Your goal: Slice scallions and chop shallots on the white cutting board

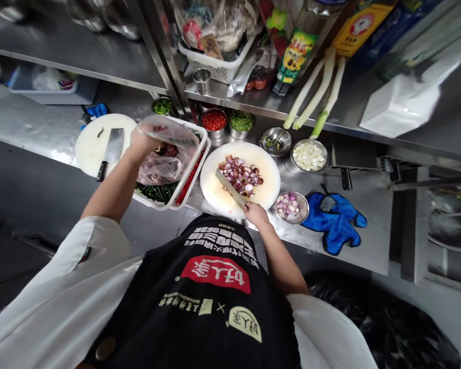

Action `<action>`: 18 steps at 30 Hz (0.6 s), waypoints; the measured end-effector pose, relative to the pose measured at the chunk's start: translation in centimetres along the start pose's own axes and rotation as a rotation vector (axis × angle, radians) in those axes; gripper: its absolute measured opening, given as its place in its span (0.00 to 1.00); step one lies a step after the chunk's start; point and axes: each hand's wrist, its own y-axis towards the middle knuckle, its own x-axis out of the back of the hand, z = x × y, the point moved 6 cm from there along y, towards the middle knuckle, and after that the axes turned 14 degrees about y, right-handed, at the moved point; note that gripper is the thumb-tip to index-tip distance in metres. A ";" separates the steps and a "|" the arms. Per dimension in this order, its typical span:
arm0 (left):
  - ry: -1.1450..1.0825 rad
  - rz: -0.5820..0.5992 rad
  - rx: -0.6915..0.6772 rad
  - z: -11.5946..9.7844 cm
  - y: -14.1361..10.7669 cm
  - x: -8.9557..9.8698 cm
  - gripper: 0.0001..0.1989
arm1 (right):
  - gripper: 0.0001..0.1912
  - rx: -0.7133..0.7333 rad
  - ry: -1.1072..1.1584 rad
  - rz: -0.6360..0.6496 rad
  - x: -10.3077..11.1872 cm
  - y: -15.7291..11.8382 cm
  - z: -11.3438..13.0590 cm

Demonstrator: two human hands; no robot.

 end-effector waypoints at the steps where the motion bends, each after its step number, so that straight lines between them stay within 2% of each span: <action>1: 0.004 0.009 -0.016 -1.4 -1.5 0.1 0.16 | 0.20 -0.009 0.007 -0.002 0.0 0.0 0.0; 3: -0.016 0.061 -0.101 -5.3 -5.3 -0.7 0.12 | 0.20 -0.025 0.016 0.003 0.0 0.1 0.1; 5: -0.133 0.087 -0.294 -10.5 -9.6 -2.4 0.10 | 0.20 -0.033 0.027 0.011 0.1 0.3 0.2; 7: -0.245 0.145 -0.461 -15.4 -13.5 -5.5 0.10 | 0.19 -0.034 0.039 0.021 0.2 0.3 0.4; 9: -0.308 0.250 -0.521 -18.8 -16.1 -9.6 0.10 | 0.19 -0.026 0.051 0.030 0.2 0.2 0.7; 11: -0.333 0.347 -0.512 -20.6 -17.5 -13.7 0.11 | 0.19 -0.015 0.063 0.041 0.2 -0.1 0.9; 13: -0.337 0.394 -0.484 -21.0 -18.1 -16.9 0.11 | 0.19 -0.008 0.066 0.043 0.2 -0.6 1.0; 15: -0.338 0.394 -0.470 -20.7 -18.6 -18.8 0.12 | 0.19 -0.009 0.051 0.033 0.2 -1.2 1.1; 18: -0.347 0.365 -0.494 -20.3 -19.4 -19.9 0.12 | 0.18 -0.010 0.027 0.013 0.3 -2.2 1.4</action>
